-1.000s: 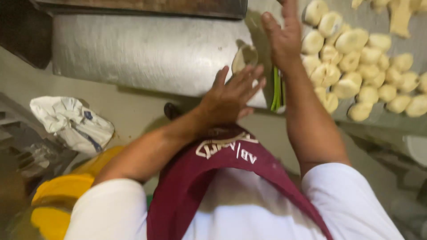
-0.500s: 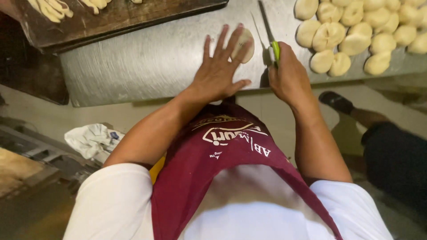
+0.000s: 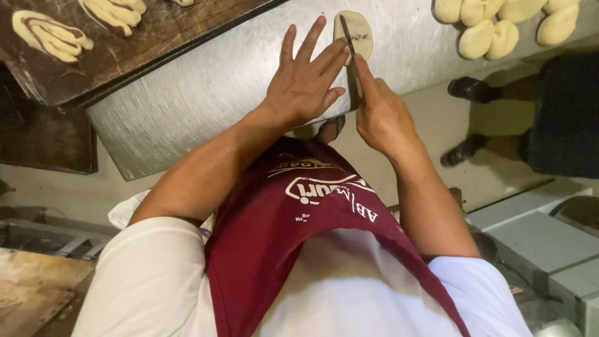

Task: Shaping dough balls into pastries and placing them on a baking sheet

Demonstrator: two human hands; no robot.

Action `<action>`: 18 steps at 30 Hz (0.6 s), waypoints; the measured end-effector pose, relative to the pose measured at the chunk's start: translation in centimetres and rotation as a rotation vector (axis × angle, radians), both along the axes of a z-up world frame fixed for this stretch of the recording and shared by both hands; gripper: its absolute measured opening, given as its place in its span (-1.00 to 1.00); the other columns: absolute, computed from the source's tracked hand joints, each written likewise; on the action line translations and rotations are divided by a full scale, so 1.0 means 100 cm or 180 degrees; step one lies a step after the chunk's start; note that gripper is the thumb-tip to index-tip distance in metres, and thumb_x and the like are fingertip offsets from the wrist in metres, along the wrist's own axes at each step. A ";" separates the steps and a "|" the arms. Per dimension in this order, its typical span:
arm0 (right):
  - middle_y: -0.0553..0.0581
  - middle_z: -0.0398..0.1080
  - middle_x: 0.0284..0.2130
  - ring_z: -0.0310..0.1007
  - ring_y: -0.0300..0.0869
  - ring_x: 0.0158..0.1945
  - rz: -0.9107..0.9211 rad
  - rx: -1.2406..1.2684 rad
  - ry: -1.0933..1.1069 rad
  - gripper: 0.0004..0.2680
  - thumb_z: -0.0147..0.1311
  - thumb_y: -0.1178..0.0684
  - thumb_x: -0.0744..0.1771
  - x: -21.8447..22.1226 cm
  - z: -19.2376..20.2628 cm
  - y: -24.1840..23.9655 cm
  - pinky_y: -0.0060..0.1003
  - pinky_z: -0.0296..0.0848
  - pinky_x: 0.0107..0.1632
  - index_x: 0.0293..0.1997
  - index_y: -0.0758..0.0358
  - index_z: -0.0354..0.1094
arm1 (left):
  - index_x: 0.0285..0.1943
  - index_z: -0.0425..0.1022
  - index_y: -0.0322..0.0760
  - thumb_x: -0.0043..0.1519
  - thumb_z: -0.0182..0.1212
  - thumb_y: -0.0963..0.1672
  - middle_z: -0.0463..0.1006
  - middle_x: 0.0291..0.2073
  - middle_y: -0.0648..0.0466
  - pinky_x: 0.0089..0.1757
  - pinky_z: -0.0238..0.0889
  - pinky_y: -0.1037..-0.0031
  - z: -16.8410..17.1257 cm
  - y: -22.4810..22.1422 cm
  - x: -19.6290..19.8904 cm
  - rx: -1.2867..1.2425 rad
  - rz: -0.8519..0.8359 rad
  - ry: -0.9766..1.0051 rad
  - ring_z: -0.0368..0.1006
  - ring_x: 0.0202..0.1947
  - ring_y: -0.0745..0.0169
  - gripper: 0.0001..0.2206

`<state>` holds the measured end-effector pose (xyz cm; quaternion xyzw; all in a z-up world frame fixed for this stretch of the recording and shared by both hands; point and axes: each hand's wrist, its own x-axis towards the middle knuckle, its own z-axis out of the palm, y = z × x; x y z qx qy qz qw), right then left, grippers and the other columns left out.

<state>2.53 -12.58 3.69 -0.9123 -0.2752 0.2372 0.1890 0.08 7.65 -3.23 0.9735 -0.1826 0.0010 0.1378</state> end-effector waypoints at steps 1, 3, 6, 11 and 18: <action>0.46 0.34 -0.18 0.32 0.35 -0.34 -0.0050 -0.0012 0.0094 -0.43 -0.19 0.29 0.35 0.002 0.001 0.003 0.21 0.24 -0.34 0.60 0.12 -0.28 | 0.59 0.17 -0.27 0.44 -0.11 0.15 0.13 0.55 0.03 0.32 -0.67 -0.33 0.000 0.001 -0.001 -0.0044 0.0047 0.0046 -0.51 0.54 -0.25 -0.36; 0.47 0.36 -0.14 0.35 0.37 -0.28 -0.0127 -0.0033 0.0189 -0.42 -0.17 0.28 0.34 -0.006 0.004 0.000 0.21 0.26 -0.30 0.60 0.12 -0.26 | 0.58 0.17 -0.30 0.43 -0.10 0.16 0.10 0.56 0.02 0.31 -0.68 -0.36 0.002 0.003 -0.004 -0.0098 0.0067 0.0094 -0.51 0.54 -0.26 -0.34; 0.54 0.36 -0.29 0.31 0.45 -0.38 -0.0092 -0.0187 0.0124 -0.46 -0.23 0.26 0.37 -0.029 0.017 -0.020 0.29 0.23 -0.35 0.59 0.09 -0.25 | 0.62 0.09 -0.21 0.43 -0.16 0.17 0.06 0.58 0.08 0.30 -0.70 -0.41 0.005 0.007 0.000 -0.0166 0.0220 0.0238 -0.53 0.54 -0.24 -0.34; 0.48 0.36 -0.03 0.38 0.44 -0.20 -0.0131 -0.0147 0.0326 -0.47 -0.11 0.18 0.38 -0.049 0.021 -0.061 0.34 0.32 -0.21 0.59 0.13 -0.25 | 0.20 0.48 -0.30 0.28 0.32 0.08 0.36 0.24 -0.11 0.27 -0.38 -0.39 0.009 0.010 -0.002 -0.0863 0.0311 -0.0531 -0.19 0.47 -0.27 -0.53; 0.45 0.30 -0.22 0.27 0.46 -0.36 -0.0022 -0.0162 0.0186 -0.39 -0.22 0.26 0.33 0.016 0.000 -0.023 0.29 0.19 -0.35 0.62 -0.01 -0.33 | 0.17 0.50 -0.21 0.26 0.38 0.04 0.47 0.14 0.02 0.28 -0.39 -0.35 0.001 -0.031 0.014 -0.0566 0.0378 -0.0728 -0.07 0.46 -0.27 -0.59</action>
